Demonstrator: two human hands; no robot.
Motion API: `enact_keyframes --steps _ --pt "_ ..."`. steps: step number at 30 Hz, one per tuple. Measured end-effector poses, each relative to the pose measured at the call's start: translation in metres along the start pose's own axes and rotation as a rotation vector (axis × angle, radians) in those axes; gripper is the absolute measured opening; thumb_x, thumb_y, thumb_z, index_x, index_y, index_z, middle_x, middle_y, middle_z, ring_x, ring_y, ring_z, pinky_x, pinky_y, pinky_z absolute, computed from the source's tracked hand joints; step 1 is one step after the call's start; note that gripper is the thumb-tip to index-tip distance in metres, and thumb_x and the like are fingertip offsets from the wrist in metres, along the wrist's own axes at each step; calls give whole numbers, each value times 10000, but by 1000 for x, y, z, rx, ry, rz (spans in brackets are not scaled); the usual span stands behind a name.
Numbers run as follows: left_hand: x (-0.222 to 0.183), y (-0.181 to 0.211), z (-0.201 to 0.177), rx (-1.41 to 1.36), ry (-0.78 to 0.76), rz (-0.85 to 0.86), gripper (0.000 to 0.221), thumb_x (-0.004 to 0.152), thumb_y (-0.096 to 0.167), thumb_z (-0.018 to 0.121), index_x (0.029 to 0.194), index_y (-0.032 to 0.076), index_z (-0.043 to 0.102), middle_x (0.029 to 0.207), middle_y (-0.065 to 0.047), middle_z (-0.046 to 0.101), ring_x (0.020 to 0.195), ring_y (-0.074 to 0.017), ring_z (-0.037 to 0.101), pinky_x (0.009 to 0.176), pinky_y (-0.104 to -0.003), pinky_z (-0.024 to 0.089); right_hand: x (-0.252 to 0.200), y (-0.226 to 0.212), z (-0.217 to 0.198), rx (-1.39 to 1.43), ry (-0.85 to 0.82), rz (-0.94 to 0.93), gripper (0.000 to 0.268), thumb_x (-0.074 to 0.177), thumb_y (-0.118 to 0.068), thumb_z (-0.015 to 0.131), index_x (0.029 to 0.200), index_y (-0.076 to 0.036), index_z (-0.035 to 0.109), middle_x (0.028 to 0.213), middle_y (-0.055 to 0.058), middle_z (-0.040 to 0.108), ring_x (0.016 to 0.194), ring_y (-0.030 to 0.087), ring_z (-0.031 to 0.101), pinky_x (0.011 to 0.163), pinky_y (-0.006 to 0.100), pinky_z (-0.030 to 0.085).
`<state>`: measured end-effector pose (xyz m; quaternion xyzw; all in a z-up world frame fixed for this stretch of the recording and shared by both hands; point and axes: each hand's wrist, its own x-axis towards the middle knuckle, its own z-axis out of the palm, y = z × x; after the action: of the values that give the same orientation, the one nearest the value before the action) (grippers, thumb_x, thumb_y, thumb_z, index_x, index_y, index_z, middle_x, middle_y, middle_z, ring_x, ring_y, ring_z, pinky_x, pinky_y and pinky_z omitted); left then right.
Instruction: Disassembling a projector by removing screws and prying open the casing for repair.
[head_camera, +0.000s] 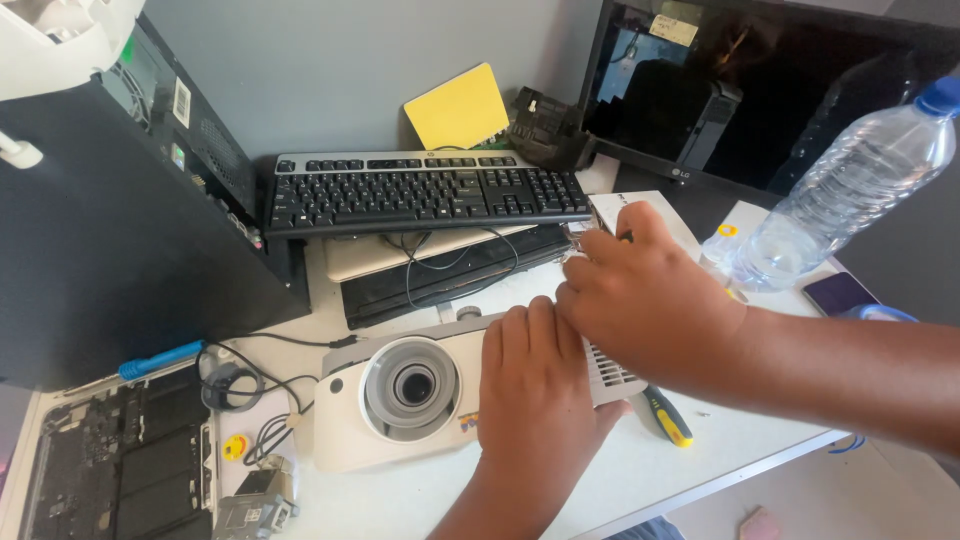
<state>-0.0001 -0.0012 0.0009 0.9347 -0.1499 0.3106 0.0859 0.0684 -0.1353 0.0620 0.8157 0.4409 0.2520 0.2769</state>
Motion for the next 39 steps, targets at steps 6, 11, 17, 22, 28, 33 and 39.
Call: enact_keyframes --steps 6,11,17,22,28,33,39 --pt "2 -1 -4 15 -62 11 988 395 736 988 1007 96 551 931 -50 511 845 -253 487 846 -385 431 6 29 17 182 -86 -106 264 953 -244 660 695 -292 634 674 -106 563 775 222 552 773 450 366" --pt "1 -2 -6 -18 -77 18 1037 431 718 991 1117 62 574 1073 -92 524 896 -265 508 892 -398 433 26 65 29 760 -424 -74 134 888 -404 770 805 -301 755 874 -190 755 951 87 630 908 403 308" --pt "0 -3 -3 10 -96 28 1089 439 756 975 1157 50 559 1160 -121 541 1006 -290 529 969 -417 428 21 68 31 793 -358 -120 148 878 -392 794 800 -269 765 859 -151 758 919 138 636 879 430 325" --pt "0 -2 -4 19 -76 34 1085 456 755 972 1171 45 569 1137 -122 562 983 -301 537 953 -427 434 19 71 35 766 -340 -133 138 889 -396 781 834 -272 759 876 -149 750 910 147 616 877 426 319" --pt "0 -3 -2 42 -123 27 1086 446 814 953 1139 79 554 1156 -111 569 951 -278 525 933 -412 418 20 84 55 1002 -429 -189 120 867 -401 798 822 -289 795 834 -145 764 894 93 682 931 374 332" --pt "2 -3 -5 24 -128 27 1060 468 798 965 1123 74 552 1109 -105 553 906 -284 514 890 -416 425 22 88 66 1210 -197 -374 185 860 -333 802 784 -167 777 754 -14 753 743 197 703 718 351 480" --pt "1 -1 -4 12 -92 22 1095 449 768 975 1164 54 553 1148 -129 564 963 -312 541 975 -445 425 23 84 52 1021 -326 -318 184 854 -367 811 751 -221 767 777 -78 753 863 174 697 897 411 365"
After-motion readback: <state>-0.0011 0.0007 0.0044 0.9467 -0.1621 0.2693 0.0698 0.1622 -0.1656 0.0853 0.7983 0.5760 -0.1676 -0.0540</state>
